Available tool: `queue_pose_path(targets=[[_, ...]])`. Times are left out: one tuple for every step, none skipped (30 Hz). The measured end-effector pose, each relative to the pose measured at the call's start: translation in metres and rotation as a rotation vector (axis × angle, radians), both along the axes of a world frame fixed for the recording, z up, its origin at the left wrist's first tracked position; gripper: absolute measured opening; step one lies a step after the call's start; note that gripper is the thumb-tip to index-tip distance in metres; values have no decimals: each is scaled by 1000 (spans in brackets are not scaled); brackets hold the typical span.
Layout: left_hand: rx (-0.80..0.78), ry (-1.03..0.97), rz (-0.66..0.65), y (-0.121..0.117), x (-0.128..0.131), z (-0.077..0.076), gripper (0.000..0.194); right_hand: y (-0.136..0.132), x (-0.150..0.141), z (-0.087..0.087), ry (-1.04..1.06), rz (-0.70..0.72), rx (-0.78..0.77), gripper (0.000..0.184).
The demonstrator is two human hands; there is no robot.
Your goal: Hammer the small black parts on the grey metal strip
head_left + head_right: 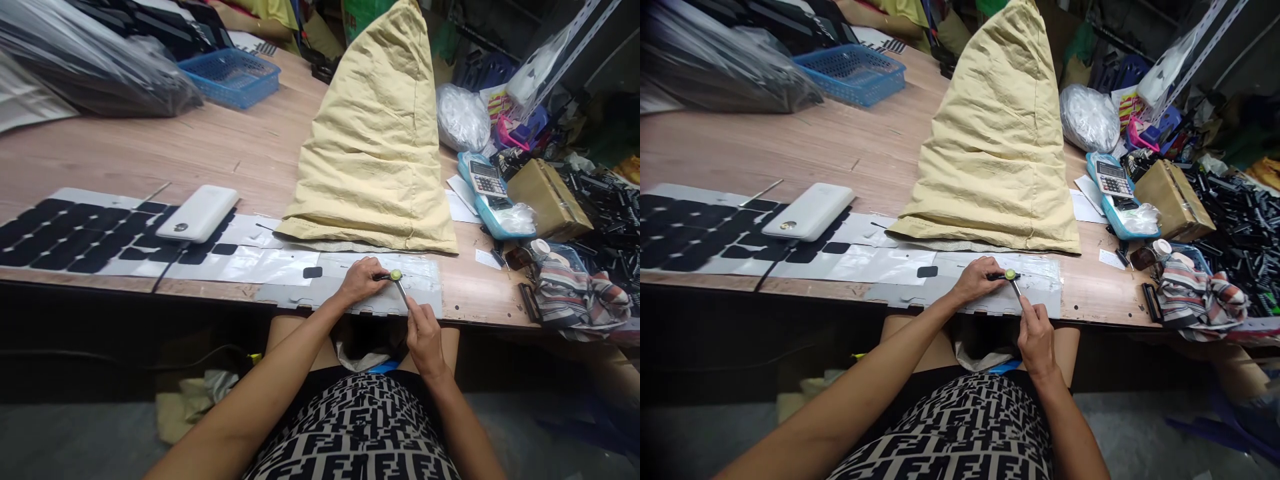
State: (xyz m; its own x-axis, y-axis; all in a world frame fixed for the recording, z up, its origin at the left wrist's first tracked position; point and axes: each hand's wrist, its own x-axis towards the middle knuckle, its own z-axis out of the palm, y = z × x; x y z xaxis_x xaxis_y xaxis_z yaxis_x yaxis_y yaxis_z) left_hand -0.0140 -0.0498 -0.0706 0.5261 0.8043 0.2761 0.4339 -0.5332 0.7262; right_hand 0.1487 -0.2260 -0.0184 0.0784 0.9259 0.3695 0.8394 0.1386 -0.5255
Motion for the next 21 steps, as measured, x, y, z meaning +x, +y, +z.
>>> queue_pose_path(targets=[[1,-6,4,0,0,0,14,0,1,-1,-4,-15,4,43],[2,-9,6,0,0,-1,15,0,2,-1,-4,-30,11,43],[4,-11,5,0,1,-1,17,0,2,0,-2,-41,19,43],[7,-12,4,0,1,-1,17,0,2,1,-1,-48,27,43],[9,-13,5,0,1,0,17,-1,3,2,-1,-52,32,43],[11,-14,6,-1,1,0,16,-1,3,2,-2,-51,36,43],[11,-16,7,-1,1,0,15,-1,2,2,-3,-48,38,42],[11,-18,9,-1,1,0,13,-1,2,2,-2,-44,37,42],[11,-17,10,-1,1,1,13,-1,2,2,0,-42,33,42],[10,-14,9,-1,1,1,13,-1,3,2,1,-46,30,42],[8,-10,7,-1,1,1,14,-1,5,2,2,-57,30,41],[5,-6,6,-1,1,2,15,0,8,2,0,-79,31,41],[0,-1,5,-1,0,2,15,1,13,2,-8,-108,33,40],[-6,5,6,-1,0,3,16,2,20,2,-22,-142,34,40],[-12,11,9,-1,0,3,16,4,29,2,-47,-185,32,40],[-17,15,12,-1,0,4,15,5,40,2,-81,-231,23,40],[-20,19,13,-1,0,5,15,7,52,2,-128,-288,10,40],[-22,20,11,-1,-1,5,15,9,65,2,-190,-360,-9,40],[-24,21,8,-1,-1,6,14,11,79,2,-260,-442,-45,39],[-27,20,5,-2,-1,7,14,13,92,2,-326,-516,-72,39],[-31,19,3,-2,-1,8,14,15,104,2,-385,-578,-88,39]])
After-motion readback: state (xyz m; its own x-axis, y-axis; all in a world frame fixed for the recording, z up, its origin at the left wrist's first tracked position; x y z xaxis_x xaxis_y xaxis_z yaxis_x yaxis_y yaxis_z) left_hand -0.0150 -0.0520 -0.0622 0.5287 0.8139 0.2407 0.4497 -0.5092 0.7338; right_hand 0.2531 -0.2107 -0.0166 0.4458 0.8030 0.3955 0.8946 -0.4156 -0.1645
